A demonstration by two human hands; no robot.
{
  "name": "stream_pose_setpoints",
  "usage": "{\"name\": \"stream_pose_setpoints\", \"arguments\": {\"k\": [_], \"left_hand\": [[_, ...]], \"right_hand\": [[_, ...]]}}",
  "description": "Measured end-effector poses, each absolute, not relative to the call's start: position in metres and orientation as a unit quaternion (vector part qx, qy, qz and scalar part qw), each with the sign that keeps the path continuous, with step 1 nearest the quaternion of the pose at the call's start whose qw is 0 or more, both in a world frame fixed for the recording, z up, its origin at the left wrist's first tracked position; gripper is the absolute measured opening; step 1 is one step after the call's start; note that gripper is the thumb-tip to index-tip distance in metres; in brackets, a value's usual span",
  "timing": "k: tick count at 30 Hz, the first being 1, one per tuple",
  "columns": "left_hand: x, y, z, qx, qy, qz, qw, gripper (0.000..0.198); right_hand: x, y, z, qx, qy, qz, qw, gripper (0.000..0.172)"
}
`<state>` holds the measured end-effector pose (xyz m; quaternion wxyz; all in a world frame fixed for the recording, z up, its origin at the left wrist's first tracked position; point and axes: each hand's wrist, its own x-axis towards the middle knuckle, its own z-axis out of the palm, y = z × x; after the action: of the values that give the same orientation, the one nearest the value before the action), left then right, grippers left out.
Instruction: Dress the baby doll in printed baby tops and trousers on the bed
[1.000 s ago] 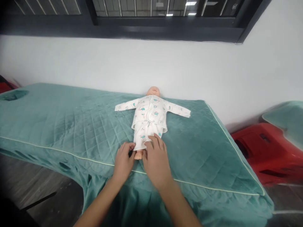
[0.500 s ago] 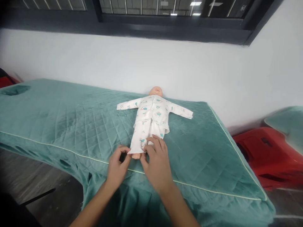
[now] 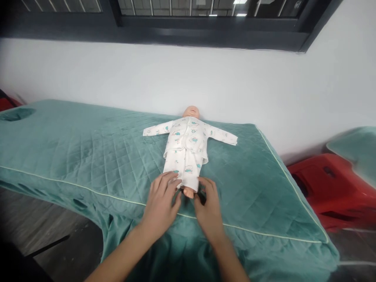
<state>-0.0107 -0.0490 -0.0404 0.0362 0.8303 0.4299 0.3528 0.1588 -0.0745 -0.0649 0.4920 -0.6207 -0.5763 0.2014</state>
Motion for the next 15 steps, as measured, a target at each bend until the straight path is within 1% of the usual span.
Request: {"name": "stream_pose_setpoints", "arguments": {"k": [3, 7, 11, 15], "left_hand": [[0.004, -0.039, -0.037, 0.840, 0.461, 0.284, -0.019, 0.025], [0.012, -0.029, -0.039, 0.834, 0.484, 0.259, -0.054, 0.018], [0.010, -0.027, -0.041, 0.830, 0.480, 0.279, -0.048, 0.014], [0.007, -0.032, -0.042, 0.814, 0.466, 0.348, -0.021, 0.012]], "right_hand": [[0.155, -0.072, -0.071, -0.645, -0.575, 0.179, 0.469, 0.026], [0.154, -0.066, -0.074, -0.675, -0.556, 0.188, 0.447, 0.020], [0.157, -0.060, -0.071, -0.680, -0.538, 0.205, 0.455, 0.017], [0.162, -0.062, -0.058, -0.641, -0.539, 0.237, 0.492, 0.013]]}}
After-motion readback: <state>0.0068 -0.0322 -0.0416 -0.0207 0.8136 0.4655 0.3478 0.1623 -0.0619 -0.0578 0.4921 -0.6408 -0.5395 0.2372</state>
